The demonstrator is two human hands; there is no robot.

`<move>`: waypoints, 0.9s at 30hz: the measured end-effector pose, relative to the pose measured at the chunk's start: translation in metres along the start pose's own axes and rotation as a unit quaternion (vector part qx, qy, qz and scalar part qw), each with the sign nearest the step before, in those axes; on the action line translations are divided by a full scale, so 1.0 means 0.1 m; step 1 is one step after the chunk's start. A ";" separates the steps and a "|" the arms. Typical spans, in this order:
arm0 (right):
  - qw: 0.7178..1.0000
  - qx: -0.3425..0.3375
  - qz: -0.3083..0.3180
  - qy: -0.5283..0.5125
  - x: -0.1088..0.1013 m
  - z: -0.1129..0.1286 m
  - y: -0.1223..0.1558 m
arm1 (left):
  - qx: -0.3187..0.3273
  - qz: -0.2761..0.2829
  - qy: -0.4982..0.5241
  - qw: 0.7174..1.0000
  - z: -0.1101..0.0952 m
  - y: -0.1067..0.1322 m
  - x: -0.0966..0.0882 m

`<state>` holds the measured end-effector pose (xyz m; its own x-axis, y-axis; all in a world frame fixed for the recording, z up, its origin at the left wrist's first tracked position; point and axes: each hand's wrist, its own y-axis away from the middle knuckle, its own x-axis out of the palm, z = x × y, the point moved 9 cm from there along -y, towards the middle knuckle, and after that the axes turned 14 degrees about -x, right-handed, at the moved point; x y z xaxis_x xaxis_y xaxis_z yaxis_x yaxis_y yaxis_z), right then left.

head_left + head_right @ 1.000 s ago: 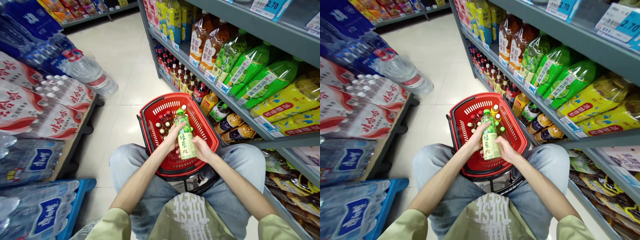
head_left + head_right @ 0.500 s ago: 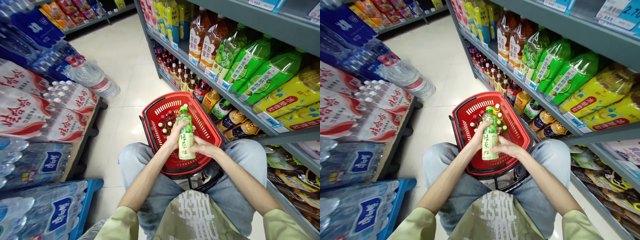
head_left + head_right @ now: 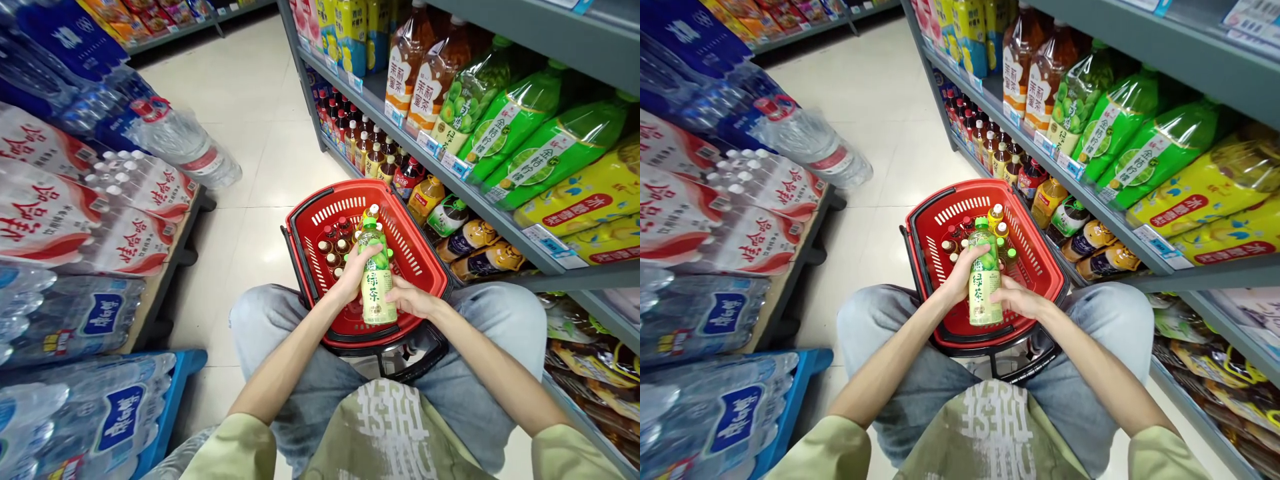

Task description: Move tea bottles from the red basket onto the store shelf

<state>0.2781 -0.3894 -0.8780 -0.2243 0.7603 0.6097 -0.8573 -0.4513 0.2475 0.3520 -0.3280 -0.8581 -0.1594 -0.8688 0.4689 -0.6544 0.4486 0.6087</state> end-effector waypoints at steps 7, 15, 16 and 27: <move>1.000 -0.010 -0.019 0.000 0.01 0.06 -0.11 | 0.035 0.001 0.013 0.999 -0.16 0.00 0.02; 0.998 -0.011 -0.046 0.035 0.01 -0.02 -0.08 | 0.020 -0.069 -0.024 0.997 -0.05 -0.02 -0.16; 0.995 -0.031 -0.061 0.070 -0.02 0.00 -0.10 | 0.034 -0.092 -0.038 0.994 -0.06 -0.03 -0.20; 0.970 -0.115 -0.091 0.195 -0.11 0.20 -0.19 | 0.096 -0.136 -0.125 0.978 -0.22 -0.10 -0.28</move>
<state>0.3062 -0.3983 -0.8739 -0.1793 0.9568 0.2288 -0.9697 -0.2111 0.1230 0.3796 -0.3035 -0.8628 -0.1198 -0.9856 0.1196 -0.8212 0.1661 0.5459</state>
